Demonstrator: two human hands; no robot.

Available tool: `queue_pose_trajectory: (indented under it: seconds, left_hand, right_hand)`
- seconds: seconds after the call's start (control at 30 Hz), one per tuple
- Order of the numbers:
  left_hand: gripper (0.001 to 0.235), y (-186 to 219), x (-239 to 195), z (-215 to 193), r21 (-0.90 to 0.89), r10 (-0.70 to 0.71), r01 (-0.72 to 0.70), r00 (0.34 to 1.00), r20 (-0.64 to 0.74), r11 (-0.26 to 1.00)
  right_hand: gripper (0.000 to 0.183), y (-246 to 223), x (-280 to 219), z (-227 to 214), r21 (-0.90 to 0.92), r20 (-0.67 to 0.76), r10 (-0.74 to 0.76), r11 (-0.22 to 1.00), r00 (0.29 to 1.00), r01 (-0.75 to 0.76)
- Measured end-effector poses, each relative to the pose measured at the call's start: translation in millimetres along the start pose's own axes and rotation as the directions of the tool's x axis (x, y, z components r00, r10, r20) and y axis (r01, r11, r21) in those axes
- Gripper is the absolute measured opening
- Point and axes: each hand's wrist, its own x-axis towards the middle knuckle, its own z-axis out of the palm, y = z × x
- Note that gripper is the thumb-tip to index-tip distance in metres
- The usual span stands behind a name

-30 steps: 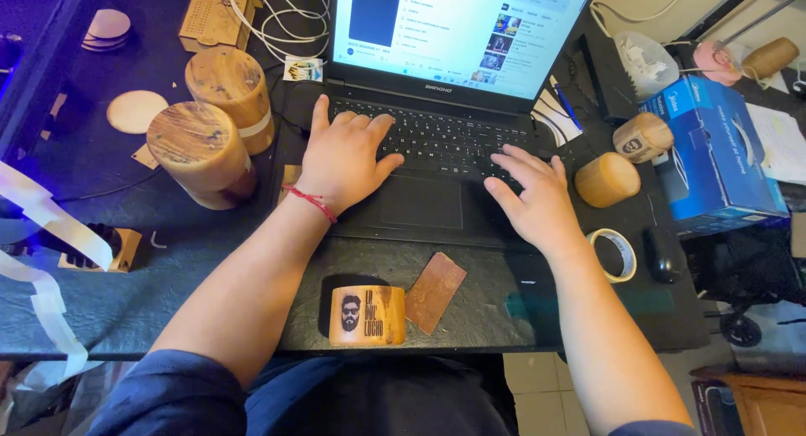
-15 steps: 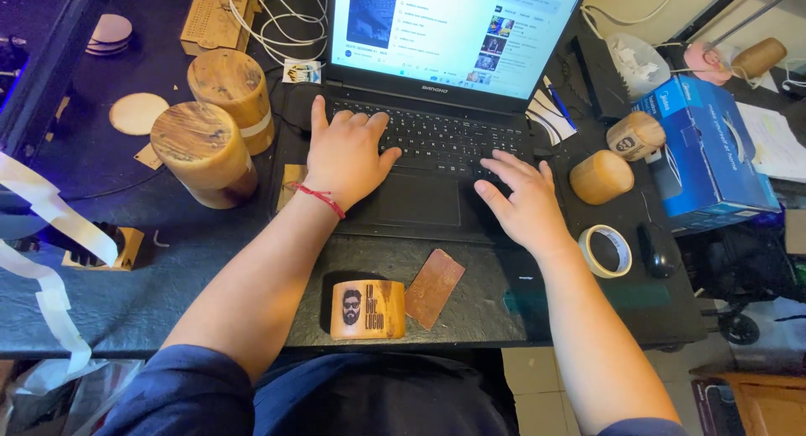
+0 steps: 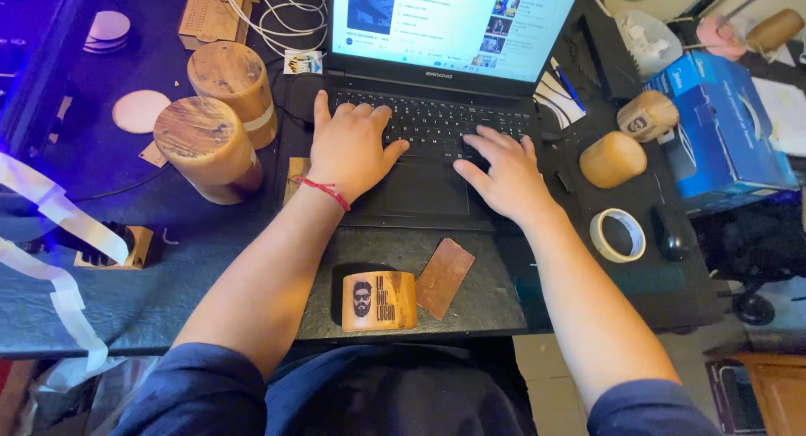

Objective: A person is sanding the surface of a laser-engraved wooden cup using sandpaper at a workstation. They rotate the cup to sand different areas, inspect the finish, and occasionally use a laptop on the desk.

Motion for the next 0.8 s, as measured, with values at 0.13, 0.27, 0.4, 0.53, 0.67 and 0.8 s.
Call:
queue_pose_trajectory:
  seconds: [0.13, 0.27, 0.4, 0.53, 0.67, 0.8]
  left_hand:
    - [0.05, 0, -1, -2, 0.022, 0.019, -0.018, 1.0, -0.01, 1.0]
    - [0.051, -1, -2, -2, 0.023, 0.024, -0.024, 1.0, 0.012, 0.999]
    - [0.051, -1, -1, -6, 0.034, 0.01, -0.011, 1.0, 0.02, 0.999]
    - [0.052, -1, -2, -4, 0.044, 0.006, -0.007, 1.0, 0.013, 0.999]
    - [0.053, -2, -2, -6, 0.047, 0.01, -0.011, 1.0, 0.026, 0.999]
    - [0.054, -1, -3, -6, 0.042, 0.013, -0.015, 0.999, 0.052, 0.999]
  right_hand:
    - [0.053, -2, 17, 3, -0.042, 0.039, -0.033, 0.999, 0.999, 0.035]
    - [0.054, -11, 21, 1, -0.05, 0.075, 0.021, 0.999, 0.997, -0.017]
    - [0.055, -11, 23, 1, -0.062, 0.085, 0.022, 0.998, 0.996, -0.017]
    - [0.055, -8, 24, 3, -0.06, 0.067, 0.031, 0.998, 0.997, -0.027]
    - [0.056, -7, 24, 3, -0.05, 0.057, 0.046, 0.998, 0.997, -0.043]
    - [0.057, -1, 23, 6, -0.045, 0.046, 0.042, 0.998, 0.998, -0.04]
